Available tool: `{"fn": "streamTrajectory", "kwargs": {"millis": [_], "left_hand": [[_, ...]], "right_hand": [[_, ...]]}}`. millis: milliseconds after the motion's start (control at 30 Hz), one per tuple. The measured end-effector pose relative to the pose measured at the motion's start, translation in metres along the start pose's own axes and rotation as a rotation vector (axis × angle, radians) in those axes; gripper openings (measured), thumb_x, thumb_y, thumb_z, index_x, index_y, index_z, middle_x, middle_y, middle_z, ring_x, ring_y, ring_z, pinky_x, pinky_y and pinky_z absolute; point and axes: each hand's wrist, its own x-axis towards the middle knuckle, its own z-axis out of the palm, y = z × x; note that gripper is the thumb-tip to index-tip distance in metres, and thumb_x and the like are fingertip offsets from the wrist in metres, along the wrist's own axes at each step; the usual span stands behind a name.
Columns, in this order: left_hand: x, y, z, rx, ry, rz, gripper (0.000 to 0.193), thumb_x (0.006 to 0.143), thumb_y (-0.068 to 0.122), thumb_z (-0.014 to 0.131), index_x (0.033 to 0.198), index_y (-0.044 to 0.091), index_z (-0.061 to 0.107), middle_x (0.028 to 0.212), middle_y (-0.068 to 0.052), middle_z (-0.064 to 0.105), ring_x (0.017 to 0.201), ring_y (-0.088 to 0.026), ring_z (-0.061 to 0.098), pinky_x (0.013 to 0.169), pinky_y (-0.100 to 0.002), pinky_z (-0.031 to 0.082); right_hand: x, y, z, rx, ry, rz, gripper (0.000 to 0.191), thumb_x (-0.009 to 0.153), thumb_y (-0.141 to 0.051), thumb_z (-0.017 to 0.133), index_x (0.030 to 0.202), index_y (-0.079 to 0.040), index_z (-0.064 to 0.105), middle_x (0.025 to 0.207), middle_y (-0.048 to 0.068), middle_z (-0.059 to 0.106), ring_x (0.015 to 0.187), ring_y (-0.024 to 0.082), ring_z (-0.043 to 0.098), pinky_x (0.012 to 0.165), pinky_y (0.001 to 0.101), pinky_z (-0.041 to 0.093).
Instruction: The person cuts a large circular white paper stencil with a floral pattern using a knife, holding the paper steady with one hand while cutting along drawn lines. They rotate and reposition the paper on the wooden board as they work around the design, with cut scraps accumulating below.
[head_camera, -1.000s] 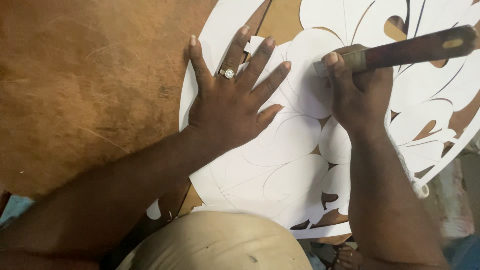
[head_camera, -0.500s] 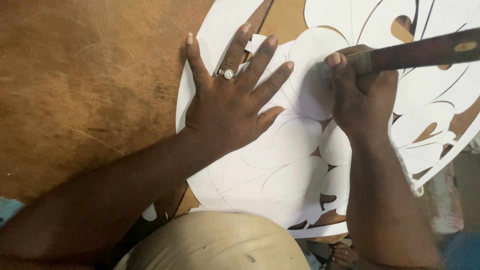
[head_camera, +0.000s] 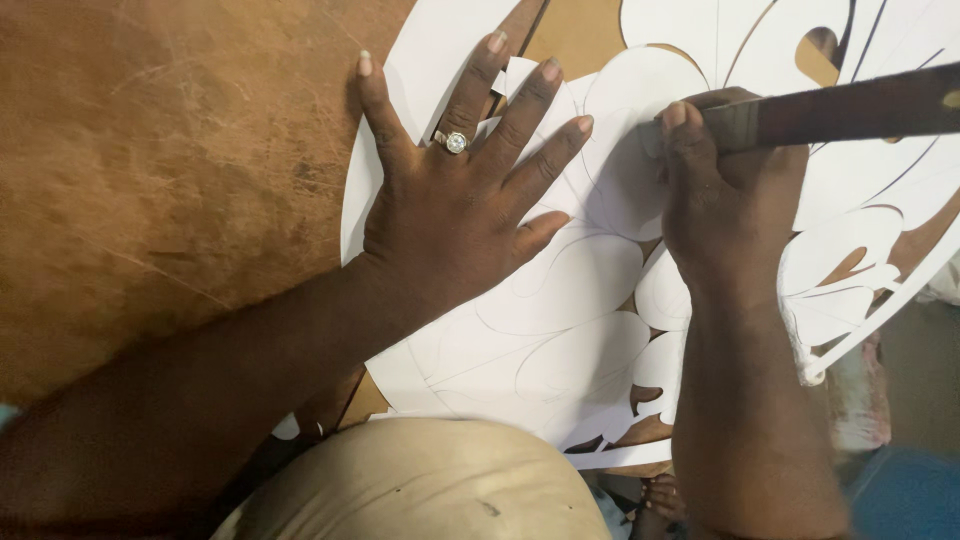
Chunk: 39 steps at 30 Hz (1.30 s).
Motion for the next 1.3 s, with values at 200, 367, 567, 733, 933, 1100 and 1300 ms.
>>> {"fn": "streamTrajectory", "kwargs": {"millis": [200, 367, 567, 733, 933, 1100, 1300], "left_hand": [[-0.001, -0.002, 0.005, 0.012, 0.012, 0.009, 0.071, 0.111, 0.071, 0.059, 0.161, 0.023, 0.046, 0.172, -0.018, 0.018, 0.162, -0.041, 0.008, 0.105, -0.095, 0.007], [-0.001, -0.001, 0.006, 0.013, 0.004, 0.003, 0.072, 0.111, 0.070, 0.059, 0.165, 0.024, 0.046, 0.172, -0.017, 0.018, 0.161, -0.040, 0.007, 0.105, -0.095, 0.006], [-0.001, -0.001, 0.005, 0.006, -0.003, -0.001, 0.073, 0.111, 0.069, 0.059, 0.166, 0.024, 0.047, 0.172, -0.017, 0.019, 0.163, -0.040, 0.006, 0.104, -0.095, 0.007], [-0.001, -0.001, 0.003, -0.003, 0.007, 0.005, 0.073, 0.110, 0.068, 0.061, 0.166, 0.023, 0.047, 0.172, -0.018, 0.020, 0.163, -0.041, 0.007, 0.104, -0.096, 0.007], [0.001, -0.001, 0.001, -0.034, 0.014, 0.006, 0.073, 0.107, 0.066, 0.065, 0.163, 0.022, 0.051, 0.170, -0.019, 0.023, 0.162, -0.041, 0.009, 0.103, -0.096, 0.006], [0.001, -0.001, 0.001, -0.041, 0.030, 0.012, 0.073, 0.107, 0.065, 0.066, 0.162, 0.020, 0.052, 0.170, -0.019, 0.024, 0.162, -0.042, 0.009, 0.102, -0.096, 0.006], [0.000, -0.002, 0.003, -0.030, 0.030, 0.012, 0.073, 0.108, 0.066, 0.065, 0.163, 0.020, 0.051, 0.170, -0.020, 0.023, 0.162, -0.041, 0.007, 0.103, -0.096, 0.006]], "right_hand": [[-0.005, 0.007, 0.004, 0.086, 0.024, 0.014, 0.017, 0.118, -0.009, 0.064, 0.108, 0.004, 0.067, 0.086, 0.004, 0.066, 0.072, 0.008, 0.060, 0.070, 0.0245, 0.047], [-0.003, 0.010, 0.003, 0.004, 0.006, -0.004, 0.022, 0.120, -0.013, 0.063, 0.106, 0.003, 0.067, 0.076, 0.005, 0.064, 0.065, 0.009, 0.061, 0.060, 0.0220, 0.046], [-0.011, 0.005, 0.010, 0.054, 0.069, 0.027, 0.018, 0.119, -0.011, 0.062, 0.108, 0.003, 0.067, 0.082, 0.004, 0.063, 0.066, 0.009, 0.059, 0.066, 0.0247, 0.046], [-0.012, 0.000, 0.014, 0.059, 0.102, 0.061, 0.019, 0.117, -0.008, 0.061, 0.104, 0.004, 0.066, 0.078, 0.004, 0.063, 0.066, 0.010, 0.059, 0.063, 0.0250, 0.045], [-0.015, -0.004, 0.018, 0.093, 0.135, 0.072, 0.020, 0.116, -0.008, 0.061, 0.100, 0.004, 0.067, 0.076, 0.005, 0.063, 0.064, 0.010, 0.057, 0.060, 0.0257, 0.044], [-0.016, -0.007, 0.023, 0.110, 0.167, 0.073, 0.020, 0.115, -0.008, 0.062, 0.100, 0.004, 0.066, 0.075, 0.004, 0.063, 0.062, 0.010, 0.058, 0.058, 0.0247, 0.045], [-0.021, -0.012, 0.025, 0.086, 0.182, 0.110, 0.019, 0.113, -0.007, 0.060, 0.099, 0.004, 0.067, 0.073, 0.004, 0.062, 0.060, 0.010, 0.057, 0.056, 0.0245, 0.043]]}}
